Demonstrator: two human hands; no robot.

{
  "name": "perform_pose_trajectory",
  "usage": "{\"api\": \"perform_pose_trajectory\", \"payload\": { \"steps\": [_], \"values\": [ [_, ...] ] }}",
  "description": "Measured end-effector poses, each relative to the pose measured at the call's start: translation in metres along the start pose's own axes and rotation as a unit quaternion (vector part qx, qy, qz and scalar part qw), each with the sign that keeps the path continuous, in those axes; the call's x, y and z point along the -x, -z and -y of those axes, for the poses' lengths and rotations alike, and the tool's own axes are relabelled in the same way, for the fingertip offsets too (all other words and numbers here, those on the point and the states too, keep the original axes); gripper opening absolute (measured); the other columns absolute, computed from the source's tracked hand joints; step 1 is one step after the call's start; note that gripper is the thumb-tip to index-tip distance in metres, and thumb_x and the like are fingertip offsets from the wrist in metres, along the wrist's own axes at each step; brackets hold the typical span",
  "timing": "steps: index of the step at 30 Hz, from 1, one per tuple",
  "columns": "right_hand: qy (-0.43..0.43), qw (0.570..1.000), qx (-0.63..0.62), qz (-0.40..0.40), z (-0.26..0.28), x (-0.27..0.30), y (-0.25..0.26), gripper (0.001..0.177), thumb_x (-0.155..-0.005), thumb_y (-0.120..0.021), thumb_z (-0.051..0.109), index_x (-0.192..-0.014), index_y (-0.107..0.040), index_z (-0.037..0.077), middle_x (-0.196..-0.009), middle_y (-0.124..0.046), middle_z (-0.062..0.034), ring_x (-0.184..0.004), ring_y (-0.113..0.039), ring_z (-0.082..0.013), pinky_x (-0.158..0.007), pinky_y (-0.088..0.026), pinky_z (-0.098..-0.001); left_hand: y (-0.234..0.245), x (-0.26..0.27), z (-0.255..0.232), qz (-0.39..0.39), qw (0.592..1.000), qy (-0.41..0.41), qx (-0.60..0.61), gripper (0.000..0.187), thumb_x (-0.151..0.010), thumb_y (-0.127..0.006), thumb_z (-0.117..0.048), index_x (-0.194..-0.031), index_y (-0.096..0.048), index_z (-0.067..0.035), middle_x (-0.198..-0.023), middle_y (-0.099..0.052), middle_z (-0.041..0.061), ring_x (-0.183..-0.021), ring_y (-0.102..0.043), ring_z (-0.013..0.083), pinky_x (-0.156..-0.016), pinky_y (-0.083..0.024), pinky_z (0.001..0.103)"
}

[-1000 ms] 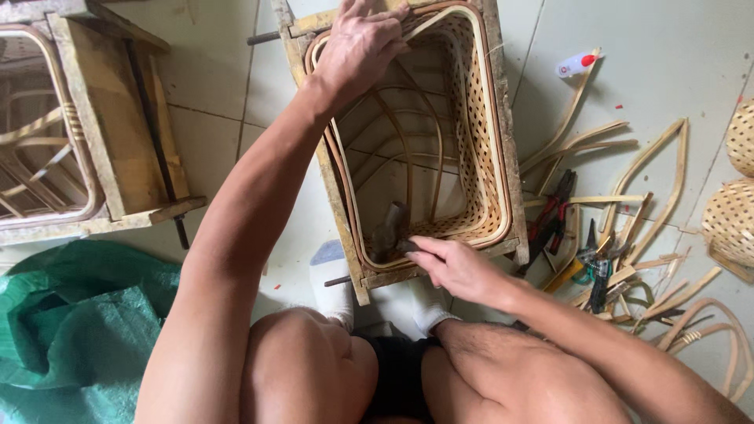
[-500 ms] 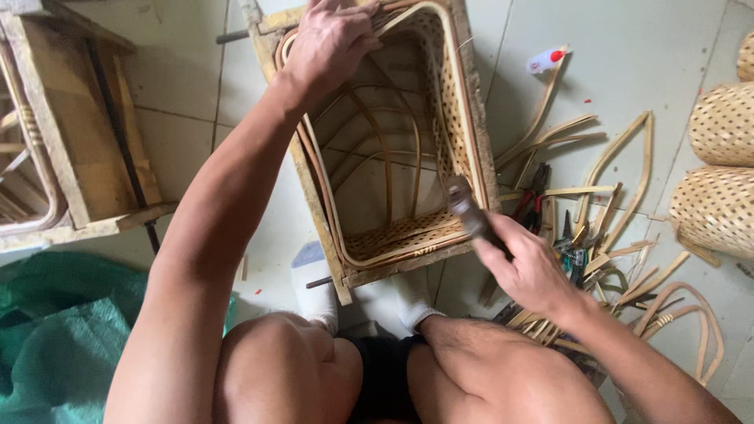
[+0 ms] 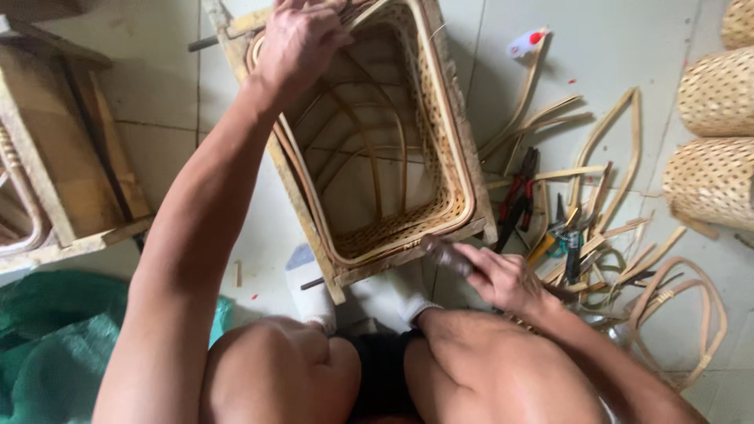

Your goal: The person is weaving a rectangular basket using thin wooden strips. They use a hammer to secure the strips into a wooden frame and pliers to trim excess material. The person works methodically, adding and adjusting strips to form the basket's structure.

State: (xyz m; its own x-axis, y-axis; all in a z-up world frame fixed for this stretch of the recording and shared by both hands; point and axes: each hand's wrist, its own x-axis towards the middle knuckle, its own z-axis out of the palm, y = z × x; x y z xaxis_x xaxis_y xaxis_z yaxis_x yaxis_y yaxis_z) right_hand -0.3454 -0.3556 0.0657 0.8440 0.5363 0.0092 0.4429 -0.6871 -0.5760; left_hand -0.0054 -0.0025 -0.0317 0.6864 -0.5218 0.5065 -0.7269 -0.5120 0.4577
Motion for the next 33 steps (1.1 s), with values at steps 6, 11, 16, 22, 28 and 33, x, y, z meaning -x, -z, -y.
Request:
{"api": "perform_pose_trajectory", "payload": {
  "steps": [6, 11, 16, 22, 28, 33],
  "values": [
    [-0.063, 0.996, -0.037, -0.045, -0.005, 0.022, 0.000, 0.046, -0.094, -0.068, 0.013, -0.138, -0.058, 0.003, -0.095, -0.072, -0.0143, -0.067, -0.070, -0.0248, -0.057, -0.057, -0.0354, 0.003, 0.005, -0.002, 0.008, 1.000, 0.019, 0.024, 0.009, -0.096, -0.075, -0.008, -0.087, -0.073, -0.006, -0.101, -0.075, 0.006, -0.112, -0.063, 0.0277, -0.108, -0.043, 0.047],
    [-0.225, 0.970, -0.089, 0.017, -0.015, 0.027, 0.011, 0.036, -0.096, -0.061, 0.011, -0.131, -0.063, 0.003, -0.070, -0.073, -0.0084, -0.044, -0.062, -0.0134, -0.037, -0.052, -0.0286, 0.001, -0.001, -0.007, -0.002, 1.000, 0.012, -0.001, 0.011, -0.093, -0.078, -0.010, -0.086, -0.070, -0.004, -0.123, -0.077, 0.008, -0.113, -0.062, 0.0281, -0.102, -0.042, 0.046],
    [-0.232, 0.961, -0.150, -0.029, -0.029, -0.004, 0.080, 0.019, -0.103, -0.052, 0.016, -0.102, -0.065, 0.002, -0.070, -0.065, -0.0035, -0.053, -0.060, -0.0092, -0.042, -0.054, -0.0251, 0.012, 0.016, -0.016, -0.027, 0.998, 0.002, -0.059, 0.010, -0.091, -0.078, -0.010, -0.087, -0.070, -0.005, -0.122, -0.075, 0.006, -0.120, -0.062, 0.0285, -0.099, -0.042, 0.043],
    [-0.335, 0.895, -0.084, 0.282, -0.031, -0.106, 0.127, 0.045, -0.103, -0.049, 0.043, -0.090, -0.067, 0.004, -0.059, -0.062, -0.0050, -0.049, -0.059, -0.0133, -0.049, -0.048, -0.0271, 0.017, 0.025, -0.019, -0.042, 0.997, 0.025, -0.053, 0.013, -0.093, -0.077, -0.007, -0.083, -0.069, -0.007, -0.126, -0.077, 0.008, -0.113, -0.063, 0.0259, -0.092, -0.043, 0.041],
    [-0.462, 0.832, -0.112, 0.286, -0.023, -0.159, 0.114, 0.045, -0.104, -0.045, 0.046, -0.101, -0.071, 0.009, -0.061, -0.055, -0.0090, -0.052, -0.050, -0.0215, -0.050, -0.043, -0.0373, 0.018, 0.022, -0.021, -0.048, 0.995, 0.016, -0.090, 0.012, -0.089, -0.079, -0.015, -0.082, -0.071, -0.008, -0.125, -0.077, 0.006, -0.117, -0.062, 0.0266, -0.096, -0.045, 0.041],
    [-0.300, 0.908, -0.060, 0.285, -0.008, -0.126, 0.092, 0.043, -0.103, -0.052, 0.043, -0.097, -0.069, 0.005, -0.063, -0.063, -0.0092, -0.055, -0.061, -0.0215, -0.055, -0.047, -0.0370, 0.018, 0.019, -0.019, -0.001, 0.995, 0.074, -0.059, 0.015, -0.103, -0.083, -0.017, -0.091, -0.076, -0.011, -0.101, -0.078, 0.002, -0.103, -0.063, 0.0189, -0.087, -0.044, 0.039]
  ]
}}
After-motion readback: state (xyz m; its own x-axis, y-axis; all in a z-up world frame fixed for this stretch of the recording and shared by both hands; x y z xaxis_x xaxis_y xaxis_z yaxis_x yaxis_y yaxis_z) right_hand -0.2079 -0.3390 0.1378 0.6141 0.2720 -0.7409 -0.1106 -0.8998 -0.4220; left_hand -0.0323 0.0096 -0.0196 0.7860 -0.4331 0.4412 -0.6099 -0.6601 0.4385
